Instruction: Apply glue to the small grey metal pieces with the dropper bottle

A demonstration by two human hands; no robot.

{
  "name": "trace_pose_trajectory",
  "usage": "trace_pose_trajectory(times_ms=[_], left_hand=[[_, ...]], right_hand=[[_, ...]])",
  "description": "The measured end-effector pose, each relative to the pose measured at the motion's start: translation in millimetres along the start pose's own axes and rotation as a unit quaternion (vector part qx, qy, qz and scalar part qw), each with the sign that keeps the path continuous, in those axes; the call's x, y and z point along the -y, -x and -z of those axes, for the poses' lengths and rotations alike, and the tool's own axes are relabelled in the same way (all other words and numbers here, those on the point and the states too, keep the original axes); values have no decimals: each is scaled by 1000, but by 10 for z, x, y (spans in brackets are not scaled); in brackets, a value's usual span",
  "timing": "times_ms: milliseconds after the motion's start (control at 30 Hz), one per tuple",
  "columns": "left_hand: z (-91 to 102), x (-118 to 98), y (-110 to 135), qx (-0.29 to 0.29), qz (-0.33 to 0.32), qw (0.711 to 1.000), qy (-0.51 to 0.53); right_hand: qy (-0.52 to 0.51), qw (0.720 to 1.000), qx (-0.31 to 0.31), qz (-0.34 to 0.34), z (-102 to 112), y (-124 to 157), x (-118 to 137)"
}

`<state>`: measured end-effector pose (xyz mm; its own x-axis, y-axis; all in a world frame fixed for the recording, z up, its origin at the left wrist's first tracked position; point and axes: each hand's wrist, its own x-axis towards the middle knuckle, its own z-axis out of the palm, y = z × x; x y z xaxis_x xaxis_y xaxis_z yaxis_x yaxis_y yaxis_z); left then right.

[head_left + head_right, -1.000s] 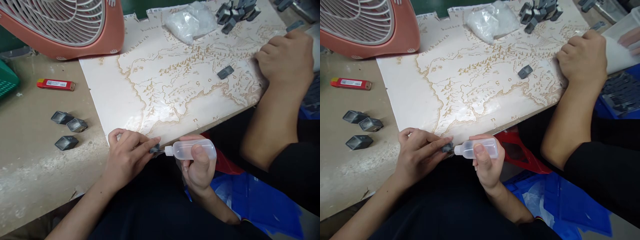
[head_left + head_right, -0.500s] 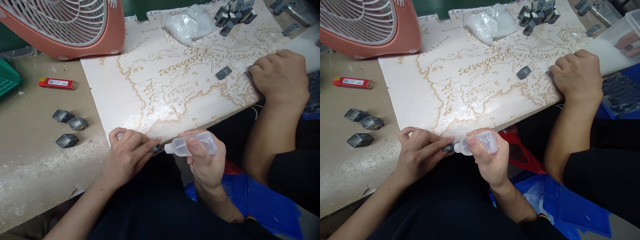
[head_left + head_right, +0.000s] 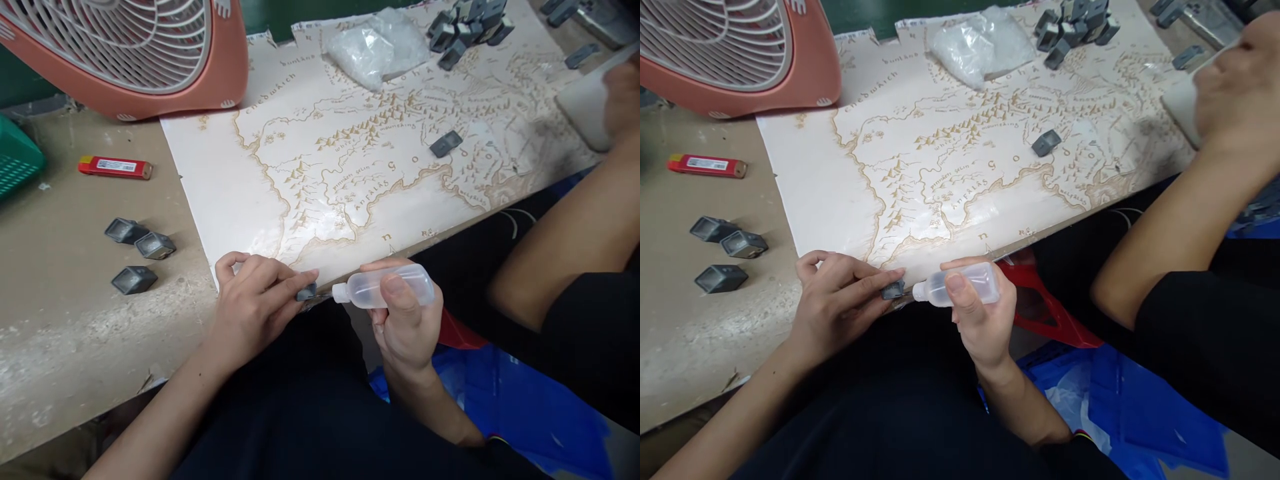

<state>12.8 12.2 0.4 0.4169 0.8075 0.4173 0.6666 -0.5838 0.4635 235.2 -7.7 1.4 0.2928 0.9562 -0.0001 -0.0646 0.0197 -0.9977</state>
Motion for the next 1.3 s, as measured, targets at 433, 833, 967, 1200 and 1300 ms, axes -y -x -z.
trace_pose_trajectory(times_ms=[433, 833, 967, 1200, 1300], left_hand=[[1, 19, -21, 23, 60, 996, 61], [-9, -8, -60, 40, 123, 988, 81], [-11, -10, -66, 39, 118, 989, 80], [4, -2, -73, 46, 117, 989, 83], [10, -1, -73, 52, 119, 988, 80]], right_hand=[[18, 997, -27, 74, 7, -19, 81], [-38, 996, -74, 43, -209, 153, -260], [-5, 997, -65, 44, -204, 157, -305], [-42, 996, -74, 36, -226, 143, -283], [-23, 995, -90, 42, -222, 143, -248]])
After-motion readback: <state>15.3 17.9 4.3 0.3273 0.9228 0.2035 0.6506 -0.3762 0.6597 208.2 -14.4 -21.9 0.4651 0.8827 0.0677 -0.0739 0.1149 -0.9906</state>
